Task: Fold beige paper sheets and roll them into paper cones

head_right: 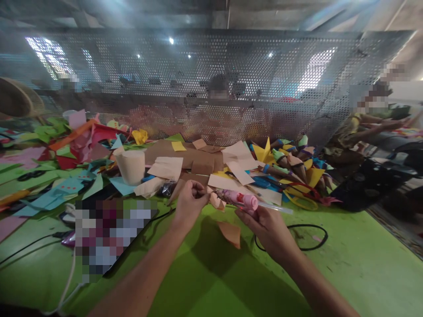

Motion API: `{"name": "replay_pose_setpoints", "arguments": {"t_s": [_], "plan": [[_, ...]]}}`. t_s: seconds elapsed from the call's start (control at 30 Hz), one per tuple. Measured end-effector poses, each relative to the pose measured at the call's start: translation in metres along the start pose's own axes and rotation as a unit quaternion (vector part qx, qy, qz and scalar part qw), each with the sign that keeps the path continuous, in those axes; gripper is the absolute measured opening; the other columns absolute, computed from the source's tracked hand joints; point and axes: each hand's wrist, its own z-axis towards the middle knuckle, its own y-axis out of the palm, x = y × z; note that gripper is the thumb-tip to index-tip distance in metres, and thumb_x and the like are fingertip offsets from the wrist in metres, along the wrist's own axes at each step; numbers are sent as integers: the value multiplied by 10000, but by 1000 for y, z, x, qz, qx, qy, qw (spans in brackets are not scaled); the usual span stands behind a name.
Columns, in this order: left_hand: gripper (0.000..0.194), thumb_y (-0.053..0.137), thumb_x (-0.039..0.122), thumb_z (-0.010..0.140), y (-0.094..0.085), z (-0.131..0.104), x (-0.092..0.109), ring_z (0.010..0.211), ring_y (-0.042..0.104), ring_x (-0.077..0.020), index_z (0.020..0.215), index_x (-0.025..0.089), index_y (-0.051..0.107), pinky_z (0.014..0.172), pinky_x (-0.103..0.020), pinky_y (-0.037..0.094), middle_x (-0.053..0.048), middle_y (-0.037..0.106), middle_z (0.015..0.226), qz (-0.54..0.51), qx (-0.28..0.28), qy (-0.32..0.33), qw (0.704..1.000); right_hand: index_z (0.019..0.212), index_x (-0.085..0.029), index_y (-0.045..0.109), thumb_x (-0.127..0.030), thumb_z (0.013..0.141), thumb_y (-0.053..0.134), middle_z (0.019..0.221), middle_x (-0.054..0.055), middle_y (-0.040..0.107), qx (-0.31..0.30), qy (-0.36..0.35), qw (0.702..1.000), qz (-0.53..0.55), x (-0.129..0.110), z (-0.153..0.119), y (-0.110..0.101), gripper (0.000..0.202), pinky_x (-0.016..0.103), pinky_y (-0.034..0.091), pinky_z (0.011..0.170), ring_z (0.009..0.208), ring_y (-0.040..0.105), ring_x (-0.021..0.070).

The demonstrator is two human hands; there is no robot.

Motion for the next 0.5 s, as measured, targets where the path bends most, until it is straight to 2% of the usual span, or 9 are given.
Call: {"name": "replay_pose_setpoints", "arguments": {"t_s": [0.23, 0.4, 0.5], "plan": [[229, 683, 109, 678, -1, 1, 0, 625, 556, -115, 765, 196, 490, 581, -214, 419, 53, 546, 667, 3, 4, 8, 1000, 725, -178, 635, -525, 886, 532, 635, 24, 592, 1, -10, 1000, -1, -3, -1, -1, 397, 274, 406, 524, 578, 508, 174], [224, 672, 97, 674, -2, 2, 1, 617, 551, -113, 764, 197, 493, 574, -210, 414, 55, 546, 664, -4, 9, 7, 1000, 822, -168, 677, -513, 890, 542, 740, 45, 659, -4, -12, 1000, 7, -1, 0, -1, 376, 281, 444, 582, 654, 561, 193], [223, 672, 103, 672, -3, 2, 0, 620, 563, -112, 779, 196, 501, 575, -207, 414, 54, 556, 677, -17, 13, 12, 1000, 826, -162, 688, -536, 883, 540, 698, 40, 650, -6, 3, 1000, 1, -1, 1, -1, 406, 279, 437, 559, 618, 556, 189]]}}
